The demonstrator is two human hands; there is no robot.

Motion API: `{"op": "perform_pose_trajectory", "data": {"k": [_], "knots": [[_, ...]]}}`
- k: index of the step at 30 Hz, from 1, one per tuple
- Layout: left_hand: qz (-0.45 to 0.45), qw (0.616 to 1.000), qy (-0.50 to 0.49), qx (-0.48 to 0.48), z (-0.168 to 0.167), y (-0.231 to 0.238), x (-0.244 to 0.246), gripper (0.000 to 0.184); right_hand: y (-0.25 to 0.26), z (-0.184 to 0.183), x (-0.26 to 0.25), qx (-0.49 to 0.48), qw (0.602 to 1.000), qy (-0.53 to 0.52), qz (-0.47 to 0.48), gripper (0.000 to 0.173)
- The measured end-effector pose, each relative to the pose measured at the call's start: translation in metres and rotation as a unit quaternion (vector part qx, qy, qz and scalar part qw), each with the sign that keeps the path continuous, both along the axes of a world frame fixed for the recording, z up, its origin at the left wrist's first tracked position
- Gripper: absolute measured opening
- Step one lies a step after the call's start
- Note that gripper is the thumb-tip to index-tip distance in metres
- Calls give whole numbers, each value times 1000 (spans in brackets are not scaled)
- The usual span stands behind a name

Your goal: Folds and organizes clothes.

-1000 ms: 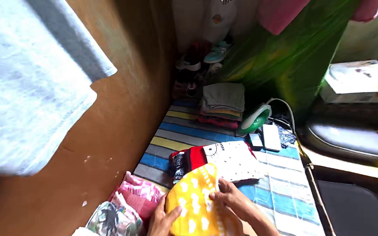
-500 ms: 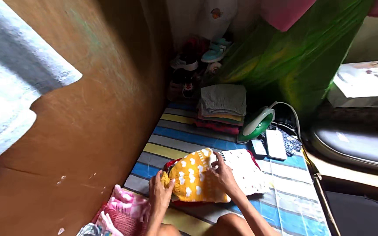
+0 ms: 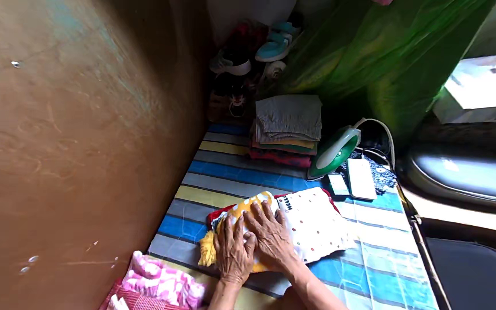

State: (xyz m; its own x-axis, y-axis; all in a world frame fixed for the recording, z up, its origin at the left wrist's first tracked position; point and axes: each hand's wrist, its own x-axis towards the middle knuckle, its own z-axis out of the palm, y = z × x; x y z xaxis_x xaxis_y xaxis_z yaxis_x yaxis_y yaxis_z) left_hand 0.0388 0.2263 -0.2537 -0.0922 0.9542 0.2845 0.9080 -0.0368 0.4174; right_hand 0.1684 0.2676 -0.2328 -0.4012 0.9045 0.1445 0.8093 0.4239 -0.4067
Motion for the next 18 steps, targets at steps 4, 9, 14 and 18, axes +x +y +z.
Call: {"op": "perform_pose_trajectory", "data": {"k": [4, 9, 14, 18], "knots": [[-7, 997, -20, -69, 9, 11, 2, 60, 10, 5, 0, -56, 998, -26, -5, 49], [-13, 964, -26, -265, 58, -1, -1, 65, 9, 12, 5, -59, 996, -64, 35, 52], [25, 992, -106, -59, 80, -114, -35, 49, -30, 32, 18, 42, 998, 0, 41, 61], [157, 973, -168, 35, 85, -217, -108, 29, -87, 28, 33, 104, 992, 29, 71, 44]]}}
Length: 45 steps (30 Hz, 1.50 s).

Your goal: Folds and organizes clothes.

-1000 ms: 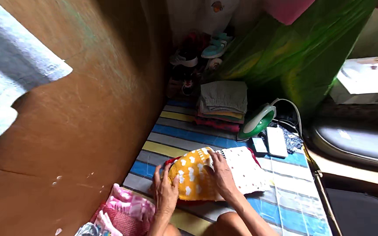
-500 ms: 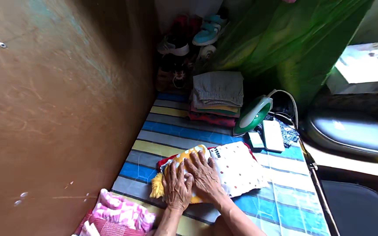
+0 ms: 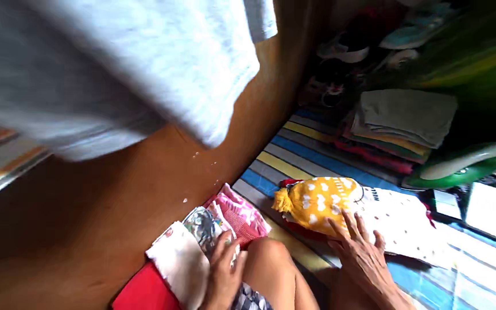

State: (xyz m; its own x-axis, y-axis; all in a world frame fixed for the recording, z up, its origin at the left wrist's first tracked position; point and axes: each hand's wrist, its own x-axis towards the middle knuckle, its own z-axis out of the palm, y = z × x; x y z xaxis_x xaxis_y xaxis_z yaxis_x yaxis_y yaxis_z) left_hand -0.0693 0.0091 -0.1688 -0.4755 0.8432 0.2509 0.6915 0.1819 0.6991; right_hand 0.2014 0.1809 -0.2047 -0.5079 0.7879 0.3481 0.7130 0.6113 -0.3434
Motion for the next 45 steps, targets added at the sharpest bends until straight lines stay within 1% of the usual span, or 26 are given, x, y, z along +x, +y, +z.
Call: {"op": "perform_pose_trajectory", "data": {"k": [2, 4, 6, 8, 10, 14, 18, 22, 24, 25, 27, 28, 29, 30, 32, 33, 35, 37, 40, 43, 44, 45], "knots": [[92, 995, -24, -17, 1, -44, -37, 27, -13, -1, 4, -44, 999, -5, 8, 33], [185, 980, -56, -47, 3, -81, -61, 30, -12, -2, 3, -69, 997, -14, 12, 25], [274, 949, -144, -66, 4, -104, -69, 34, -8, -2, 1, -79, 996, -26, 19, 23], [323, 907, -257, -80, 3, -117, -68, 39, -6, -2, 1, -83, 996, -31, 24, 24], [328, 885, -316, -95, -1, -122, -65, 44, -6, -4, 4, -87, 996, -25, 23, 24], [344, 854, -373, -113, 0, -116, -68, 46, -7, -6, 7, -82, 996, -13, 23, 23], [361, 816, -434, -128, 4, -102, -82, 35, -7, -3, 7, -102, 994, -26, 21, 23], [362, 800, -458, -139, 3, -100, -88, 37, -7, -4, 8, -100, 995, -17, 19, 23], [358, 807, -439, -165, 4, -97, -90, 38, -6, -5, 9, -100, 995, -15, 17, 23], [352, 822, -408, -187, 4, -94, -88, 40, -6, -6, 9, -101, 995, -15, 16, 23], [329, 866, -303, -222, 2, -87, -81, 48, -6, -7, 10, -99, 995, -12, 16, 22], [321, 882, -265, -220, 0, -84, -77, 56, -6, -7, 10, -97, 995, -9, 18, 22], [321, 891, -249, -204, -2, -82, -73, 62, -6, -7, 10, -100, 995, -7, 19, 22], [330, 893, -249, -180, -5, -80, -71, 63, -6, -7, 10, -102, 995, -4, 20, 22], [356, 878, -296, -120, -5, -78, -71, 56, -6, -5, 10, -100, 995, -2, 19, 21], [364, 863, -338, -95, -4, -79, -73, 51, -6, -5, 10, -101, 995, -1, 16, 21], [383, 820, -420, -62, -4, -81, -79, 47, -5, -8, 11, -98, 995, 5, 16, 20], [398, 787, -470, -31, -4, -82, -84, 50, -5, -7, 10, -98, 995, 10, 20, 20], [397, 763, -509, 13, -6, -79, -86, 50, -5, -6, 10, -108, 994, 8, 17, 20], [390, 742, -544, 16, 0, -75, -89, 45, -4, -7, 12, -102, 995, 8, 13, 20], [395, 740, -544, 19, 2, -74, -90, 43, -4, -7, 12, -103, 995, 8, 14, 20], [400, 746, -533, 25, 3, -73, -89, 42, -4, -7, 12, -105, 994, 7, 15, 20]]}}
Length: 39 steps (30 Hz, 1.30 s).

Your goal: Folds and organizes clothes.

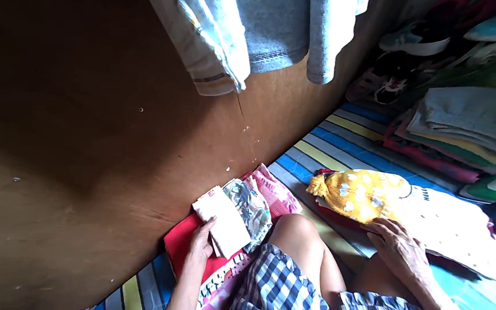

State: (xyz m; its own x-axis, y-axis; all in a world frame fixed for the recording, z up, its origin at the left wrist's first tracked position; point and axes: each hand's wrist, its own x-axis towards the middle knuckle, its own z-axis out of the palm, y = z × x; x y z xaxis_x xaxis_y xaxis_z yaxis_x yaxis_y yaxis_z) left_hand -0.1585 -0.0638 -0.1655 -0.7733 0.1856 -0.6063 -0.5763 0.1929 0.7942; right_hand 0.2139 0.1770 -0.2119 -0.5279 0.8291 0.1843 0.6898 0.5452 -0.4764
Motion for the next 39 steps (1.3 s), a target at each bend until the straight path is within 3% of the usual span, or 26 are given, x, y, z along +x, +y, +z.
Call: {"op": "perform_pose_trajectory", "data": {"k": [4, 8, 10, 15, 22, 28, 31, 32, 33, 36, 38, 39], "knots": [[-45, 991, 128, -11, -8, -3, 3, 67, -1, 3, -2, 0, 1000, 2, -1, 20], [-94, 988, 121, 25, -10, -10, 4, 87, -1, 3, 1, -3, 1000, -1, -9, 19], [-89, 992, 87, 34, -8, -16, 4, 84, -1, 4, 2, -6, 1000, -8, -10, 20], [-66, 995, 37, 65, 7, -31, 1, 54, -4, 12, 0, -23, 1000, -16, -13, 19], [-118, 989, 79, 37, -4, -37, 15, 69, -4, 33, -5, -129, 987, -95, -31, 28], [-121, 983, 109, 89, 33, -8, 25, 56, -8, 50, -12, -160, 980, -113, -25, 33], [-133, 975, 110, 141, 61, 13, 53, 45, -34, 81, -30, -196, 981, -4, 11, 36], [-139, 974, 108, 146, 68, 19, 67, 43, -47, 87, -39, -256, 963, 80, 24, 38], [-150, 972, 105, 146, 73, 25, 83, 46, -61, 93, -48, -351, 919, 175, 30, 43], [-176, 969, 79, 154, 74, 40, 135, 63, -100, 98, -69, -629, 672, 391, -7, 53], [-184, 967, 37, 174, 63, 40, 164, 70, -117, 93, -72, -675, 562, 477, -27, 47], [-188, 966, 15, 179, 57, 38, 175, 68, -123, 91, -72, -670, 533, 515, -38, 42]]}}
